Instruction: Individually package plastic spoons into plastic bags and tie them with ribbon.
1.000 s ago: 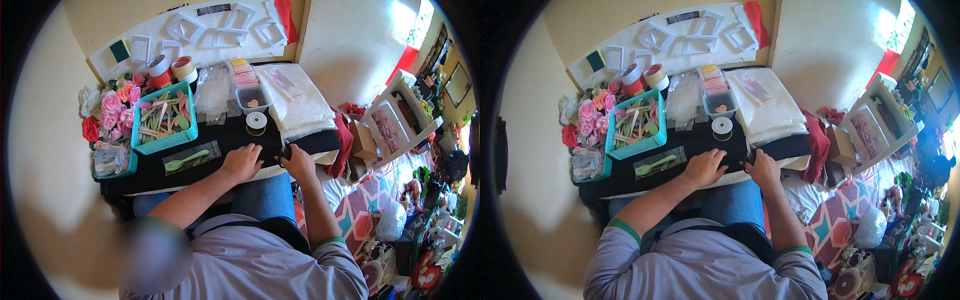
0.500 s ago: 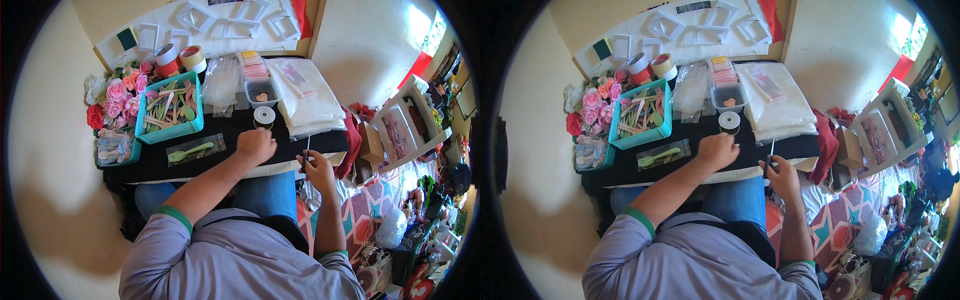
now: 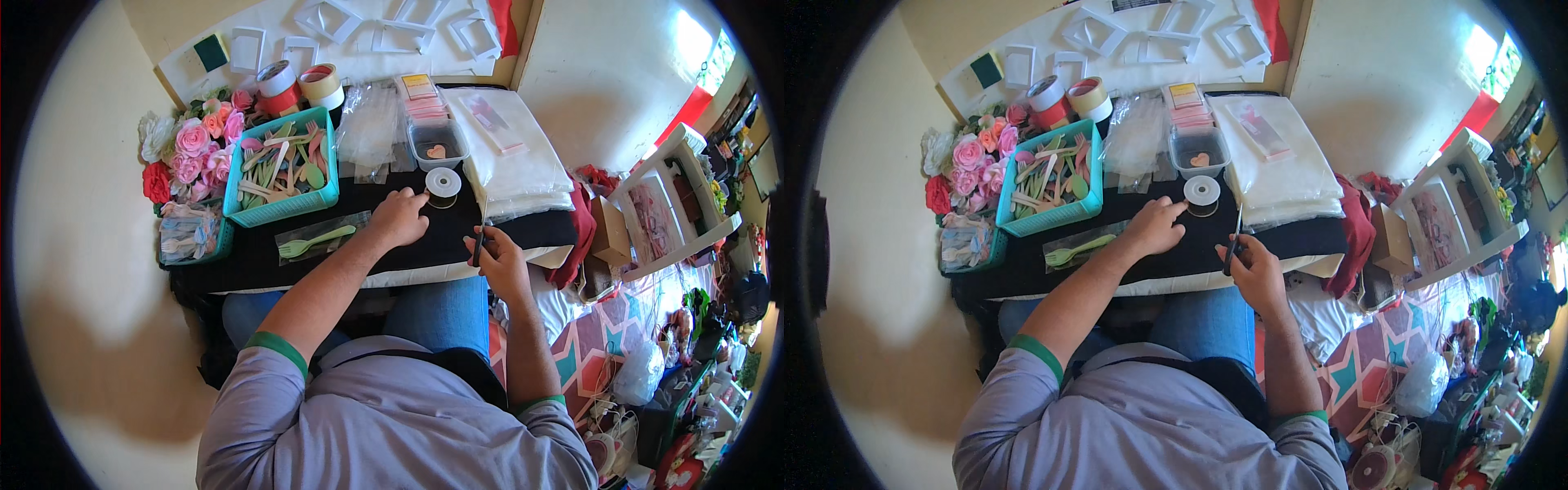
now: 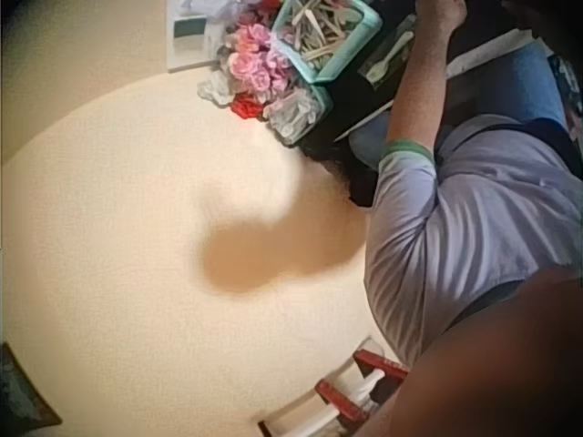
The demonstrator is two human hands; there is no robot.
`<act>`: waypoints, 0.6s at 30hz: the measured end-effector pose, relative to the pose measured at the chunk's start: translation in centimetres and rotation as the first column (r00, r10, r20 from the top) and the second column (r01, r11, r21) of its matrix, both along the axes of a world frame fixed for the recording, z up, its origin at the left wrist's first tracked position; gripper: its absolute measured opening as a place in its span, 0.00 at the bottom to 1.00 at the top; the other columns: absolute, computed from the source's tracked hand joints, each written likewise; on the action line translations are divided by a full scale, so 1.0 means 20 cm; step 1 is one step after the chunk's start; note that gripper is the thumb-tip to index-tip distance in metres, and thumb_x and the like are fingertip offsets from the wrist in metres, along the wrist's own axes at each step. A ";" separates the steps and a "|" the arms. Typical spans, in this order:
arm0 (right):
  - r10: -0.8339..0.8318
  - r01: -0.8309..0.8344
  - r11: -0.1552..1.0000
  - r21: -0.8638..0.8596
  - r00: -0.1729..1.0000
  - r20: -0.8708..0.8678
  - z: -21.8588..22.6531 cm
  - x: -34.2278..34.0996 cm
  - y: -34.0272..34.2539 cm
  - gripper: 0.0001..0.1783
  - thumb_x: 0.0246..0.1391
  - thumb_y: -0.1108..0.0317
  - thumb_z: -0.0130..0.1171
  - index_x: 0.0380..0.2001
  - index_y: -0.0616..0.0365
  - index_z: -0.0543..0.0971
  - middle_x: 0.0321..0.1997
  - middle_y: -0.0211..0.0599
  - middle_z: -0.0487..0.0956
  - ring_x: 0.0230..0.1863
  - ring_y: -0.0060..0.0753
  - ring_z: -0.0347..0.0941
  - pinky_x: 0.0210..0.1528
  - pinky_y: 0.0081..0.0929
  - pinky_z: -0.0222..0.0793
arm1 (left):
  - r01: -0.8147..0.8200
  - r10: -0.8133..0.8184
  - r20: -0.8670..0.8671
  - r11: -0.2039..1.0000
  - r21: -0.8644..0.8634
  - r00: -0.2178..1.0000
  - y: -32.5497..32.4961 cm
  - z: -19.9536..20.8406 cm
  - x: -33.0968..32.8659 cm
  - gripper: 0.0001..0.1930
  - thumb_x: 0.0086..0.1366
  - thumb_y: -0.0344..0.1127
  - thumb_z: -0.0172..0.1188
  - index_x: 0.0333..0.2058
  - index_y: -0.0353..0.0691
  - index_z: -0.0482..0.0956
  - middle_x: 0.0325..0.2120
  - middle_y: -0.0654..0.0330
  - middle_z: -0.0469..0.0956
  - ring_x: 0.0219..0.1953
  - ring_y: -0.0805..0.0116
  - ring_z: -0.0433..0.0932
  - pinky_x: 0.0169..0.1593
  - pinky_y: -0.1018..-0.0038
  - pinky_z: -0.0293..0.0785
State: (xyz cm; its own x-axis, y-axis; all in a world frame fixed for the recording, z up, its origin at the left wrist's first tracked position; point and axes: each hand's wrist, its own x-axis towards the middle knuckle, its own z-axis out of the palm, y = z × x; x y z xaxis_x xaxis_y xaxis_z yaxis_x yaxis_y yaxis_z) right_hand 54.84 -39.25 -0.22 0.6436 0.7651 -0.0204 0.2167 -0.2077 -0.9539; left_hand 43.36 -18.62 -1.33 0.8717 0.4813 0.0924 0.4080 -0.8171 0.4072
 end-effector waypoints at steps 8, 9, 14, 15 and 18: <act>-0.001 0.000 1.000 -0.010 1.000 -0.026 0.04 -0.05 0.00 0.22 0.56 0.62 0.65 0.49 0.63 0.75 0.20 0.30 0.77 0.21 0.14 0.66 0.23 0.19 0.58 | -0.135 0.135 -0.008 0.990 0.050 0.991 0.08 0.01 0.05 0.21 0.56 0.38 0.57 0.50 0.42 0.76 0.42 0.50 0.76 0.46 0.49 0.74 0.52 0.59 0.72; 0.035 -0.036 0.998 -0.047 0.999 -0.015 0.05 -0.05 0.00 0.22 0.57 0.62 0.63 0.51 0.64 0.74 0.24 0.31 0.79 0.25 0.15 0.70 0.25 0.18 0.61 | -0.109 0.108 0.022 0.988 0.111 0.994 0.10 -0.01 0.07 0.22 0.57 0.38 0.57 0.51 0.42 0.76 0.43 0.50 0.76 0.47 0.49 0.74 0.52 0.59 0.72; 0.112 -0.107 0.988 -0.110 0.993 0.033 0.03 -0.09 0.00 0.23 0.58 0.62 0.63 0.52 0.64 0.73 0.26 0.33 0.80 0.28 0.17 0.75 0.27 0.17 0.63 | -0.018 0.032 -0.142 0.995 0.097 0.989 0.18 -0.01 0.15 0.21 0.59 0.40 0.54 0.53 0.49 0.75 0.44 0.50 0.76 0.47 0.50 0.76 0.50 0.57 0.73; 0.118 -0.112 0.985 -0.129 0.993 0.033 0.04 -0.10 0.00 0.23 0.58 0.61 0.63 0.52 0.64 0.73 0.26 0.33 0.80 0.28 0.17 0.75 0.28 0.17 0.63 | -0.020 0.033 -0.144 0.995 0.094 0.989 0.19 -0.01 0.15 0.21 0.59 0.40 0.54 0.53 0.49 0.75 0.44 0.50 0.76 0.47 0.50 0.76 0.50 0.57 0.73; 0.089 -0.085 0.991 -0.104 0.996 0.032 0.01 -0.08 0.00 0.23 0.56 0.60 0.64 0.50 0.64 0.75 0.22 0.33 0.79 0.24 0.17 0.71 0.26 0.19 0.61 | 0.055 -0.008 -0.277 0.985 0.161 0.961 0.20 0.04 0.13 0.19 0.59 0.40 0.54 0.50 0.53 0.77 0.44 0.51 0.75 0.46 0.50 0.77 0.49 0.57 0.74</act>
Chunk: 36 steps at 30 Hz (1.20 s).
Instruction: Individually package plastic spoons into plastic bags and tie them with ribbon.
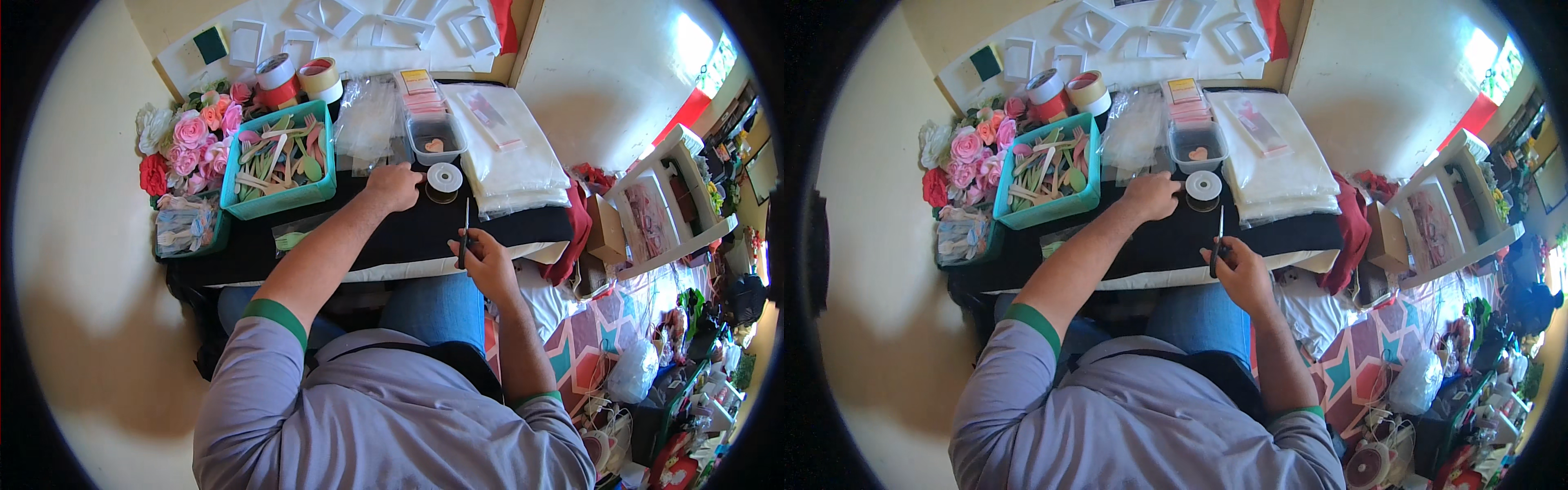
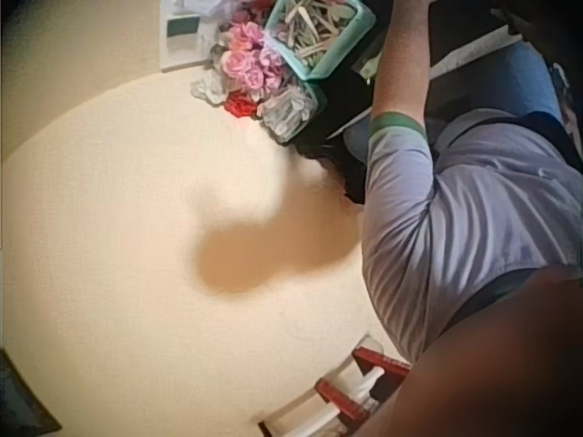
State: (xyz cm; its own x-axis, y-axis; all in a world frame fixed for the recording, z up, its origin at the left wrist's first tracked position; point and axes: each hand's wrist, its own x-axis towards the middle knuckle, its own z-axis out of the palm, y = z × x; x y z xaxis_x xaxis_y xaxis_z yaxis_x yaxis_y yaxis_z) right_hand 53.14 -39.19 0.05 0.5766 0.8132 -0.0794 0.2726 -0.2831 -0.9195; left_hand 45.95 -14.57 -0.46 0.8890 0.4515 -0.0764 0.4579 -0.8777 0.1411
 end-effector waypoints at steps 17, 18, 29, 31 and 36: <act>0.015 -0.015 1.000 0.005 0.999 -0.041 -0.05 0.04 0.06 0.23 0.58 0.62 0.63 0.51 0.67 0.73 0.27 0.32 0.80 0.28 0.17 0.74 0.27 0.17 0.63 | 0.078 -0.050 0.172 0.984 -0.159 0.984 0.02 0.02 -0.07 0.24 0.56 0.37 0.53 0.55 0.47 0.73 0.43 0.51 0.78 0.47 0.52 0.77 0.50 0.58 0.73; 0.015 -0.015 1.000 0.007 0.999 -0.036 -0.06 0.04 0.07 0.23 0.58 0.62 0.63 0.51 0.67 0.73 0.27 0.32 0.80 0.28 0.17 0.74 0.27 0.17 0.63 | 0.078 -0.050 0.177 0.985 -0.157 0.983 0.02 0.01 -0.06 0.24 0.56 0.37 0.53 0.55 0.47 0.73 0.43 0.51 0.78 0.47 0.52 0.77 0.50 0.58 0.73; 0.022 -0.016 0.999 0.043 0.989 -0.146 -0.16 0.06 0.14 0.21 0.58 0.60 0.62 0.49 0.64 0.74 0.27 0.29 0.81 0.24 0.16 0.75 0.21 0.15 0.62 | 0.049 -0.049 0.008 0.996 -0.072 0.999 0.00 0.03 -0.02 0.21 0.60 0.41 0.51 0.53 0.56 0.76 0.42 0.52 0.80 0.44 0.53 0.80 0.48 0.57 0.76; -0.007 0.008 1.000 0.005 0.987 -0.160 -0.15 0.07 0.15 0.20 0.58 0.60 0.61 0.47 0.64 0.75 0.24 0.29 0.79 0.21 0.15 0.73 0.18 0.15 0.61 | 0.063 -0.063 -0.041 0.998 0.006 0.997 -0.01 0.05 -0.05 0.20 0.60 0.41 0.52 0.51 0.55 0.77 0.41 0.53 0.80 0.42 0.54 0.81 0.46 0.57 0.77; -0.054 0.056 0.998 0.011 0.985 -0.167 -0.14 0.06 0.17 0.21 0.55 0.57 0.65 0.44 0.62 0.78 0.21 0.28 0.79 0.21 0.14 0.73 0.18 0.17 0.60 | 0.105 -0.132 0.146 0.978 0.181 0.980 -0.02 0.02 -0.10 0.14 0.55 0.40 0.56 0.40 0.48 0.79 0.32 0.55 0.78 0.37 0.52 0.80 0.40 0.55 0.77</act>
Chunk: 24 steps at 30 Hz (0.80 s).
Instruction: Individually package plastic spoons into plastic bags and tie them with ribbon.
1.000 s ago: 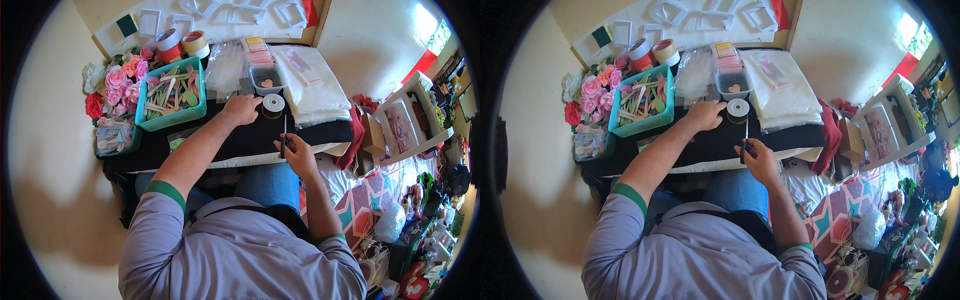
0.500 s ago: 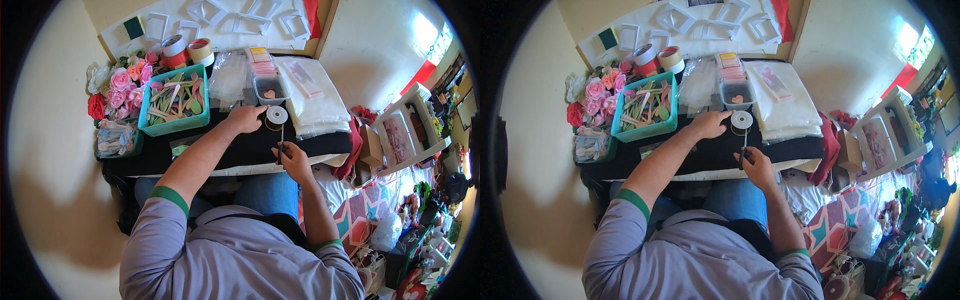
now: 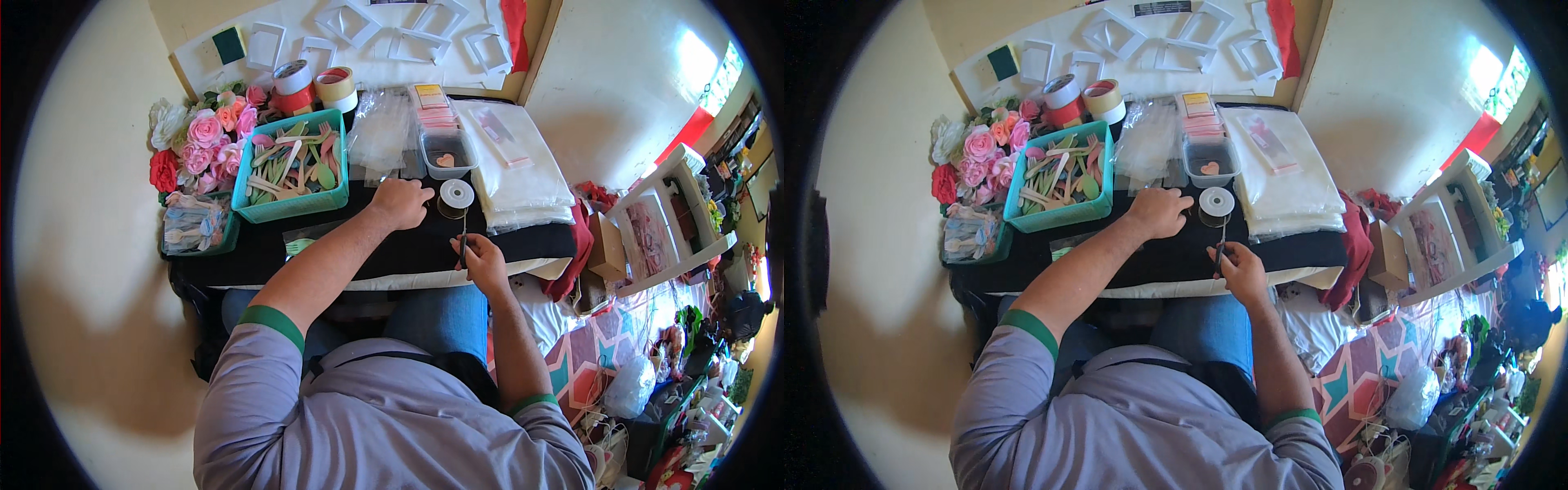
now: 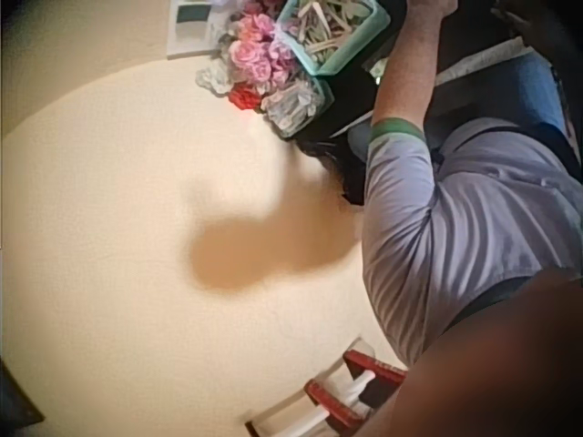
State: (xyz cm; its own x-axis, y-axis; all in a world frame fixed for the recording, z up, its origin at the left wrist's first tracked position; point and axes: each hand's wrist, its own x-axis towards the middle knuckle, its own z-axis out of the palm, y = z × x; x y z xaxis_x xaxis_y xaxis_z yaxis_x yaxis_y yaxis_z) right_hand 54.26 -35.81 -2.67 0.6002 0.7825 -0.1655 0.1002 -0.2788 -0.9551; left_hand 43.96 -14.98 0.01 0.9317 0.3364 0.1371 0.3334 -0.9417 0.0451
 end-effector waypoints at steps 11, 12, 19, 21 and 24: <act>-0.015 0.010 0.998 0.062 0.996 0.088 -0.06 -0.02 0.00 0.18 0.56 0.59 0.64 0.43 0.62 0.77 0.21 0.25 0.77 0.20 0.13 0.71 0.16 0.15 0.55 | 0.088 -0.093 0.135 0.995 0.043 0.986 -0.01 -0.05 0.01 0.11 0.52 0.39 0.58 0.35 0.44 0.78 0.37 0.57 0.73 0.42 0.56 0.76 0.41 0.59 0.77; -0.018 0.012 0.997 0.078 0.997 0.078 -0.07 -0.03 0.00 0.18 0.56 0.60 0.64 0.44 0.63 0.77 0.21 0.26 0.77 0.20 0.13 0.71 0.17 0.15 0.57 | 0.154 -0.160 0.149 0.987 0.046 0.976 0.00 -0.06 0.00 0.09 0.52 0.38 0.58 0.33 0.43 0.78 0.36 0.58 0.73 0.41 0.57 0.75 0.41 0.60 0.77; -0.030 0.020 0.991 0.131 0.997 0.070 -0.11 -0.01 0.00 0.18 0.56 0.65 0.64 0.44 0.68 0.76 0.23 0.30 0.78 0.21 0.16 0.71 0.23 0.18 0.65 | 0.344 -0.341 0.105 0.939 -0.006 0.934 -0.02 -0.06 0.00 0.05 0.53 0.32 0.57 0.30 0.43 0.76 0.30 0.60 0.73 0.38 0.58 0.75 0.39 0.60 0.76; -0.036 0.026 0.991 0.130 0.997 0.071 -0.11 -0.01 0.01 0.18 0.56 0.66 0.64 0.44 0.68 0.76 0.23 0.30 0.78 0.22 0.16 0.71 0.24 0.18 0.66 | 0.337 -0.325 0.150 0.939 -0.065 0.934 -0.05 -0.05 -0.01 0.05 0.53 0.34 0.58 0.29 0.44 0.75 0.28 0.60 0.73 0.37 0.58 0.75 0.38 0.60 0.76; -0.044 0.029 0.986 0.163 0.995 0.089 -0.14 -0.02 0.00 0.18 0.55 0.64 0.65 0.42 0.68 0.77 0.21 0.30 0.78 0.21 0.15 0.71 0.24 0.19 0.66 | 0.297 -0.280 0.198 0.953 -0.061 0.939 -0.07 -0.05 -0.03 0.06 0.52 0.37 0.59 0.28 0.44 0.75 0.29 0.59 0.74 0.36 0.58 0.75 0.38 0.60 0.76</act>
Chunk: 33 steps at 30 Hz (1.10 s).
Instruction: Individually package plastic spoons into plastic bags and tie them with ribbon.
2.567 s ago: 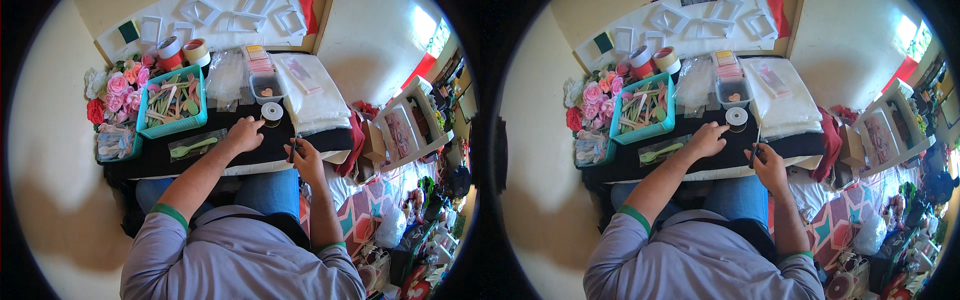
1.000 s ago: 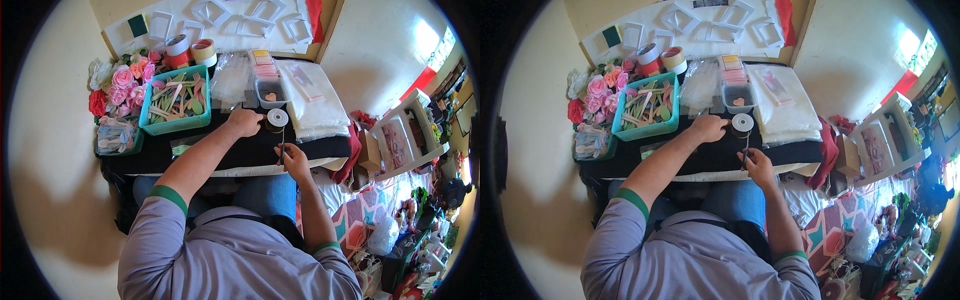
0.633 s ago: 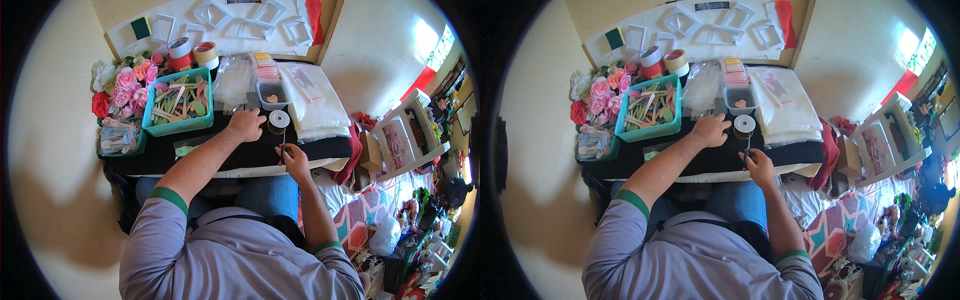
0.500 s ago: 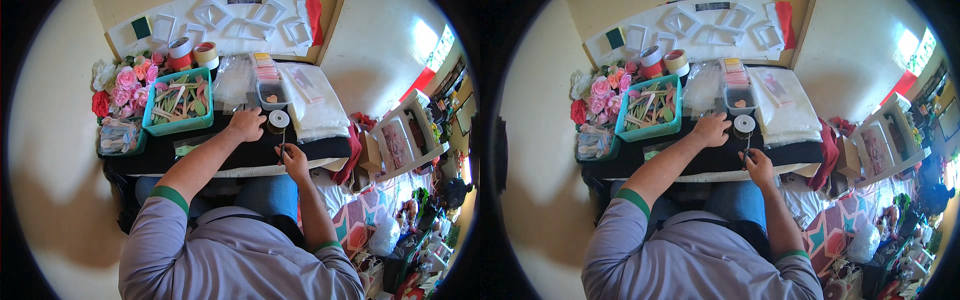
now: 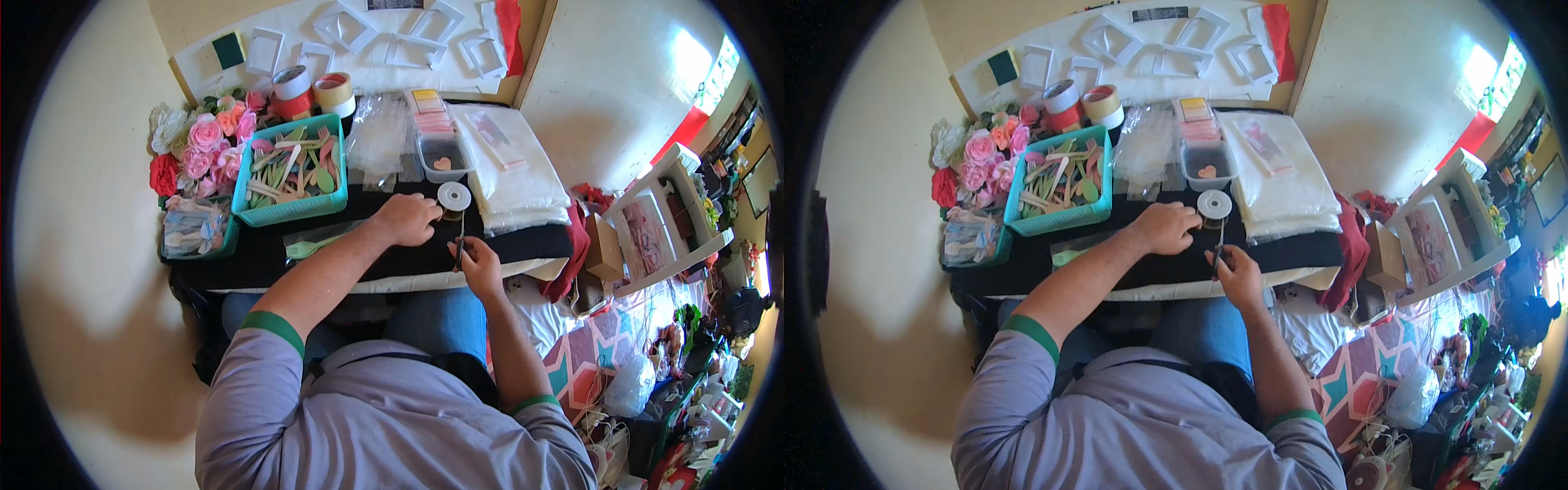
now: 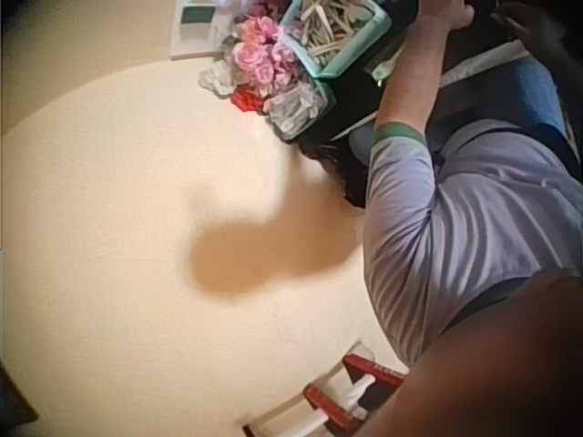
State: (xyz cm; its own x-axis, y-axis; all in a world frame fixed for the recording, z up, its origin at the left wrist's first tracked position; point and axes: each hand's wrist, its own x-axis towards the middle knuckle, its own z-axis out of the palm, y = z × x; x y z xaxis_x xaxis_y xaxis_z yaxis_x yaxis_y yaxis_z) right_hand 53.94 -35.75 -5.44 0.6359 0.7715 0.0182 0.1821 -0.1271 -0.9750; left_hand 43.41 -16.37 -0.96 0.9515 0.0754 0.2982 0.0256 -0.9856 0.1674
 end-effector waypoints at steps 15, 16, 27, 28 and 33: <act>0.259 -0.251 0.966 0.064 0.943 -0.208 0.13 -0.12 -0.04 0.15 0.61 0.69 0.57 0.46 0.68 0.75 0.31 0.33 0.78 0.27 0.19 0.72 0.31 0.19 0.68 | -0.208 0.258 0.325 0.961 -0.180 0.910 -0.11 0.02 -0.38 0.06 0.53 0.33 0.64 0.27 0.44 0.75 0.25 0.63 0.75 0.31 0.60 0.73 0.37 0.65 0.69; 0.266 -0.258 0.964 0.063 0.940 -0.213 0.15 -0.16 -0.02 0.15 0.61 0.69 0.57 0.46 0.68 0.75 0.31 0.33 0.78 0.27 0.19 0.72 0.31 0.19 0.68 | -0.241 0.294 0.370 0.953 -0.183 0.881 -0.13 0.01 -0.41 0.06 0.53 0.33 0.64 0.27 0.44 0.75 0.25 0.63 0.75 0.31 0.60 0.73 0.37 0.65 0.68; 0.375 -0.406 0.912 -0.058 0.883 -0.283 0.13 -0.27 0.11 0.19 0.61 0.57 0.56 0.43 0.65 0.77 0.33 0.35 0.81 0.27 0.21 0.74 0.32 0.21 0.70 | -0.366 0.415 0.422 0.910 -0.196 0.806 -0.17 -0.10 -0.59 0.05 0.54 0.33 0.64 0.28 0.44 0.76 0.25 0.64 0.75 0.32 0.61 0.72 0.39 0.66 0.65; 0.346 -0.388 0.916 -0.104 0.893 -0.289 0.14 -0.26 0.11 0.19 0.61 0.56 0.57 0.41 0.64 0.77 0.30 0.34 0.80 0.26 0.20 0.73 0.31 0.21 0.68 | -0.368 0.417 0.421 0.909 -0.196 0.806 -0.17 -0.11 -0.60 0.05 0.54 0.33 0.64 0.28 0.44 0.76 0.25 0.64 0.75 0.32 0.61 0.72 0.39 0.66 0.65; 0.291 -0.355 0.917 -0.185 0.908 -0.300 0.23 -0.31 0.15 0.19 0.59 0.53 0.59 0.36 0.62 0.78 0.24 0.30 0.75 0.24 0.19 0.72 0.29 0.20 0.64 | -0.392 0.444 0.441 0.896 -0.209 0.780 -0.15 -0.16 -0.61 0.07 0.53 0.35 0.65 0.29 0.46 0.76 0.27 0.65 0.74 0.34 0.63 0.71 0.38 0.66 0.64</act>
